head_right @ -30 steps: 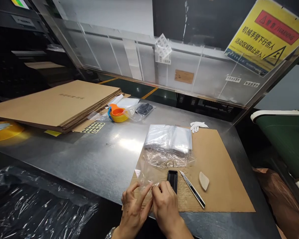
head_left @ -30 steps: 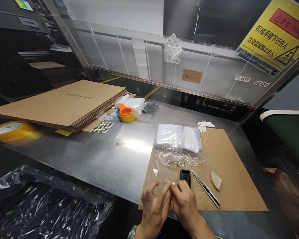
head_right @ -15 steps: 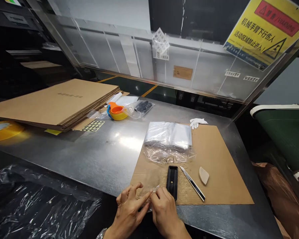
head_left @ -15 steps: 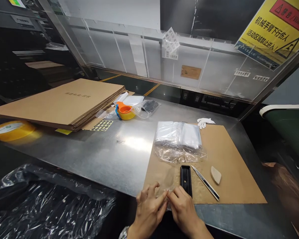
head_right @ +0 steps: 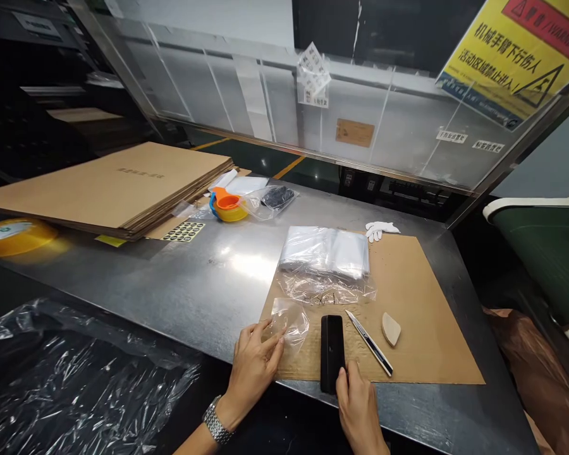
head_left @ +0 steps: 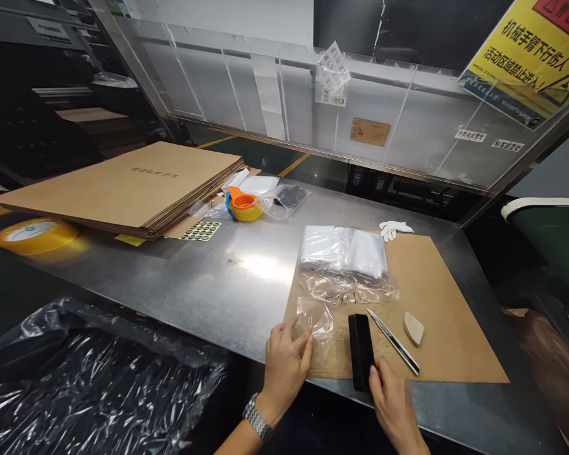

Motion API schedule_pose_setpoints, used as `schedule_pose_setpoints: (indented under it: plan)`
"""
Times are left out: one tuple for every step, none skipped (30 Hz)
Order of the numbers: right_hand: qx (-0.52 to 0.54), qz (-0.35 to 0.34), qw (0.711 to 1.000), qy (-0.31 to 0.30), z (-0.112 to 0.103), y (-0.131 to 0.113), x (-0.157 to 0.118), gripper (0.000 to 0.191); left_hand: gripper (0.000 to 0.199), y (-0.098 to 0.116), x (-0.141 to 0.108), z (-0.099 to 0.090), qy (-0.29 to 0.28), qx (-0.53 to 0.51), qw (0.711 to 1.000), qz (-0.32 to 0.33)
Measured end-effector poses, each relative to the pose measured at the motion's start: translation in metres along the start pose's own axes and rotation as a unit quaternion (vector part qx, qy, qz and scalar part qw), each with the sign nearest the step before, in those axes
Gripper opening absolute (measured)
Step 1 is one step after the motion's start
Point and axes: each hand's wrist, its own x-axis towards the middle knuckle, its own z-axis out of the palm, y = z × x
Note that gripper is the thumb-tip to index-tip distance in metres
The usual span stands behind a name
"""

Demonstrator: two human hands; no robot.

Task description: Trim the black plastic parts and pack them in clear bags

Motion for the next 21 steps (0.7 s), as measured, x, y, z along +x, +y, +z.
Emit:
schedule_pose_setpoints:
  plan:
    - [0.035, -0.014, 0.999, -0.024, -0.004, -0.003, -0.005, 0.034, 0.027, 0.002, 0.001, -0.001, -0.015, -0.011, 1.0, -0.009]
    - [0.081, -0.027, 0.995, -0.061, -0.007, -0.006, -0.01, 0.035, 0.028, 0.003, 0.002, -0.001, -0.032, -0.023, 0.999, -0.017]
    - [0.134, -0.034, 0.985, -0.106, -0.009, -0.01, -0.015, 0.035, 0.028, 0.004, 0.003, -0.002, -0.048, -0.034, 0.998, -0.024]
    - [0.187, -0.032, 0.969, -0.158, -0.008, -0.013, -0.019, 0.036, 0.028, 0.004, 0.004, -0.003, -0.064, -0.044, 0.997, -0.027]
    - [0.231, -0.018, 0.951, -0.207, -0.006, -0.015, -0.022, 0.036, 0.028, 0.003, 0.004, -0.004, -0.079, -0.054, 0.995, -0.026]
    - [0.257, 0.003, 0.935, -0.244, -0.002, -0.016, -0.024, 0.037, 0.028, 0.002, 0.005, -0.005, -0.093, -0.062, 0.993, -0.021]
    - [0.262, 0.026, 0.928, -0.263, 0.004, -0.016, -0.025, 0.039, 0.028, 0.001, 0.005, -0.007, -0.106, -0.071, 0.992, -0.014]
    - [0.256, 0.046, 0.927, -0.268, 0.009, -0.015, -0.024, 0.041, 0.028, -0.001, 0.005, -0.008, -0.121, -0.081, 0.989, -0.007]
    - [0.245, 0.059, 0.932, -0.262, 0.015, -0.012, -0.023, 0.042, 0.028, -0.002, 0.004, -0.01, -0.136, -0.09, 0.987, 0.001]
    - [0.231, 0.063, 0.939, -0.247, 0.02, -0.01, -0.022, 0.044, 0.028, -0.003, 0.003, -0.012, -0.149, -0.098, 0.984, 0.008]
    - [0.215, 0.06, 0.948, -0.226, 0.024, -0.008, -0.02, 0.045, 0.029, -0.004, 0.002, -0.013, -0.16, -0.106, 0.981, 0.014]
    - [0.198, 0.051, 0.958, -0.202, 0.026, -0.006, -0.02, 0.045, 0.03, -0.004, 0.0, -0.015, -0.168, -0.109, 0.98, 0.017]
    - [0.178, 0.04, 0.967, -0.176, 0.028, -0.005, -0.02, 0.044, 0.031, -0.003, -0.002, -0.017, -0.172, -0.102, 0.98, 0.017]
    - [0.155, 0.028, 0.977, -0.147, 0.029, -0.004, -0.021, 0.043, 0.031, -0.001, -0.004, -0.018, -0.169, -0.085, 0.982, 0.014]
    - [0.131, 0.014, 0.984, -0.117, 0.03, -0.005, -0.022, 0.041, 0.03, 0.0, -0.006, -0.019, -0.158, -0.058, 0.986, 0.011]
    - [0.107, 0.0, 0.99, -0.09, 0.031, -0.006, -0.023, 0.04, 0.028, 0.002, -0.007, -0.02, -0.142, -0.025, 0.99, 0.01]
    - [0.084, -0.014, 0.994, -0.067, 0.032, -0.007, -0.025, 0.039, 0.026, 0.003, -0.008, -0.019, -0.121, 0.007, 0.993, 0.013]
    - [0.063, -0.028, 0.996, -0.047, 0.034, -0.008, -0.027, 0.039, 0.025, 0.005, -0.009, -0.019, -0.096, 0.033, 0.995, 0.023]
    - [0.046, -0.041, 0.998, -0.03, 0.037, -0.01, -0.028, 0.04, 0.025, 0.006, -0.01, -0.018, -0.068, 0.049, 0.996, 0.038]
    - [0.032, -0.054, 0.998, -0.014, 0.039, -0.011, -0.03, 0.042, 0.024, 0.007, -0.01, -0.016, -0.039, 0.057, 0.996, 0.055]
    - [0.021, -0.067, 0.998, 0.0, 0.042, -0.012, -0.03, 0.044, 0.024, 0.008, -0.011, -0.015, -0.01, 0.059, 0.996, 0.07]
